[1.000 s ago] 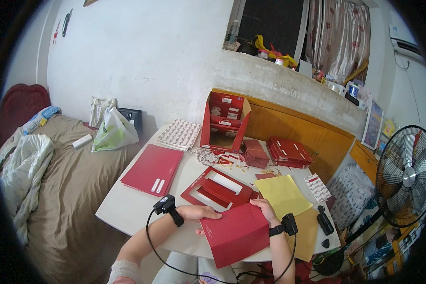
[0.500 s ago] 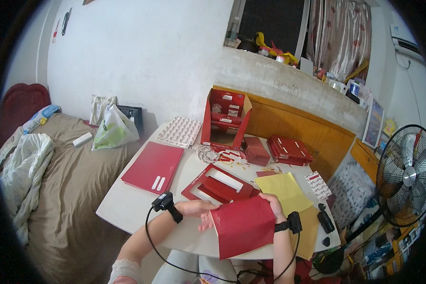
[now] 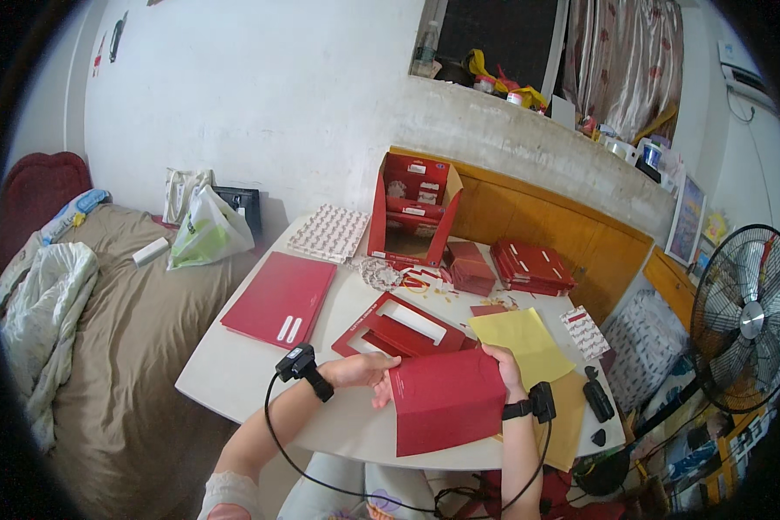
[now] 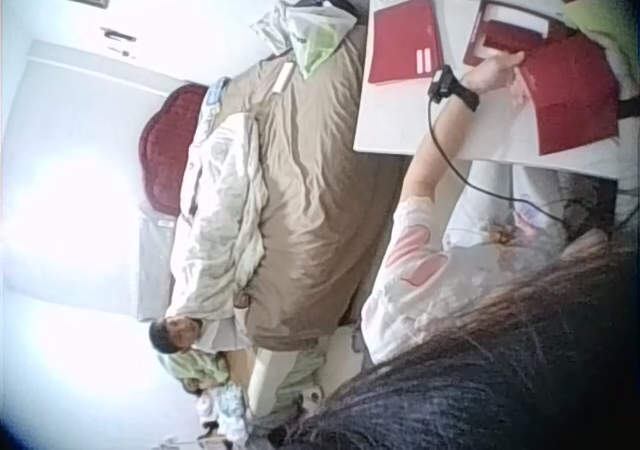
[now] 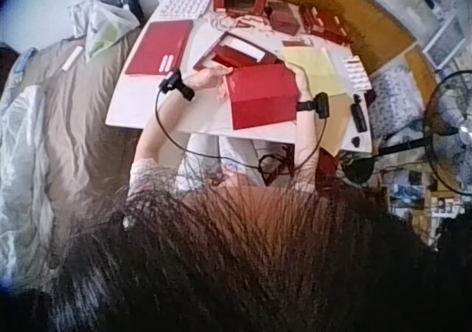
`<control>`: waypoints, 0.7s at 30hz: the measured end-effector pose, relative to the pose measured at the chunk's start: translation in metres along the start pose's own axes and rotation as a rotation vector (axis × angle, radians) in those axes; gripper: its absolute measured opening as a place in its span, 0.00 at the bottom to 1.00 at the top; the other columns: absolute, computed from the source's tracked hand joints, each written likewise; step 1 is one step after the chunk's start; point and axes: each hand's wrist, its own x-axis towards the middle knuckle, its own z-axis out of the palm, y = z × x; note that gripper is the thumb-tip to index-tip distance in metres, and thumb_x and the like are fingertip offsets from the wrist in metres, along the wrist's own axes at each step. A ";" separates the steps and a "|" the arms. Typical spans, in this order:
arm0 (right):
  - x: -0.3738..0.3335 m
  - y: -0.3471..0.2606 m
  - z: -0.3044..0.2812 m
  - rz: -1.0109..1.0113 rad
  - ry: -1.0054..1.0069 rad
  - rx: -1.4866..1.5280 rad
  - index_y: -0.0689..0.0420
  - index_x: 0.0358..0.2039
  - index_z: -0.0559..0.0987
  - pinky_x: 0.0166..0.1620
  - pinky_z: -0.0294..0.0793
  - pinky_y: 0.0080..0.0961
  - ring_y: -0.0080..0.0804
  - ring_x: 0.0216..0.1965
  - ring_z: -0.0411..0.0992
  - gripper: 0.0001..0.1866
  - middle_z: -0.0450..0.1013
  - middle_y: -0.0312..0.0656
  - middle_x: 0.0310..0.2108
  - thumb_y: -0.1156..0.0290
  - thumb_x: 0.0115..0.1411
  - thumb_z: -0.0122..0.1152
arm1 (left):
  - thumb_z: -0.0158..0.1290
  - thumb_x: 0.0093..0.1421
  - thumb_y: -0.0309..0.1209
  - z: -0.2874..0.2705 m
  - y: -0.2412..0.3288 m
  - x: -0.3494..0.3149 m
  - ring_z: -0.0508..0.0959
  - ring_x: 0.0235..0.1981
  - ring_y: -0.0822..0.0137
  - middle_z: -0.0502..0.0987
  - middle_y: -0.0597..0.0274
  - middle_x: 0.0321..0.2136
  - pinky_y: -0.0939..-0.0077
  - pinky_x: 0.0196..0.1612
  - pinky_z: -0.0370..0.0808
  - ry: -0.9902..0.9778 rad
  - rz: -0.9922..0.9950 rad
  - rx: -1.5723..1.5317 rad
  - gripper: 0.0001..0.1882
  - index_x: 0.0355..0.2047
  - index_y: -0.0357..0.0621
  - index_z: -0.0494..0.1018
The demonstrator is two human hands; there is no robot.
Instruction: Assembling red paper gift boxes or envelopes and applying stickers.
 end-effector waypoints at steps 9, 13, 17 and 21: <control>-0.014 -0.012 0.032 0.155 -0.026 -0.192 0.61 0.28 0.75 0.36 0.66 0.16 0.22 0.31 0.69 0.11 0.71 0.37 0.29 0.68 0.54 0.47 | 0.35 0.59 0.48 0.005 0.002 0.003 0.70 0.40 0.69 0.69 0.58 0.40 0.75 0.45 0.66 0.118 0.026 -0.320 0.25 0.46 0.39 0.62; -0.013 -0.016 0.051 0.121 -0.239 -0.408 0.60 0.32 0.75 0.37 0.65 0.15 0.21 0.33 0.68 0.12 0.71 0.37 0.32 0.68 0.56 0.44 | 0.36 0.57 0.52 0.008 0.000 0.006 0.61 0.51 0.67 0.62 0.57 0.48 0.71 0.55 0.54 0.076 0.173 0.214 0.32 0.53 0.40 0.54; -0.025 -0.021 0.061 0.180 -0.054 -0.178 0.58 0.37 0.72 0.40 0.66 0.16 0.25 0.35 0.68 0.13 0.70 0.40 0.36 0.68 0.58 0.40 | 0.37 0.55 0.55 0.010 -0.001 0.007 0.54 0.56 0.65 0.55 0.57 0.54 0.68 0.56 0.52 0.066 0.189 0.276 0.36 0.55 0.41 0.50; -0.016 -0.001 0.032 0.130 -0.124 0.482 0.60 0.38 0.69 0.46 0.67 0.31 0.41 0.42 0.68 0.13 0.68 0.52 0.40 0.66 0.59 0.40 | 0.35 0.56 0.55 0.019 -0.002 0.012 0.55 0.55 0.68 0.53 0.59 0.55 0.69 0.57 0.51 0.010 0.074 -0.151 0.35 0.57 0.43 0.47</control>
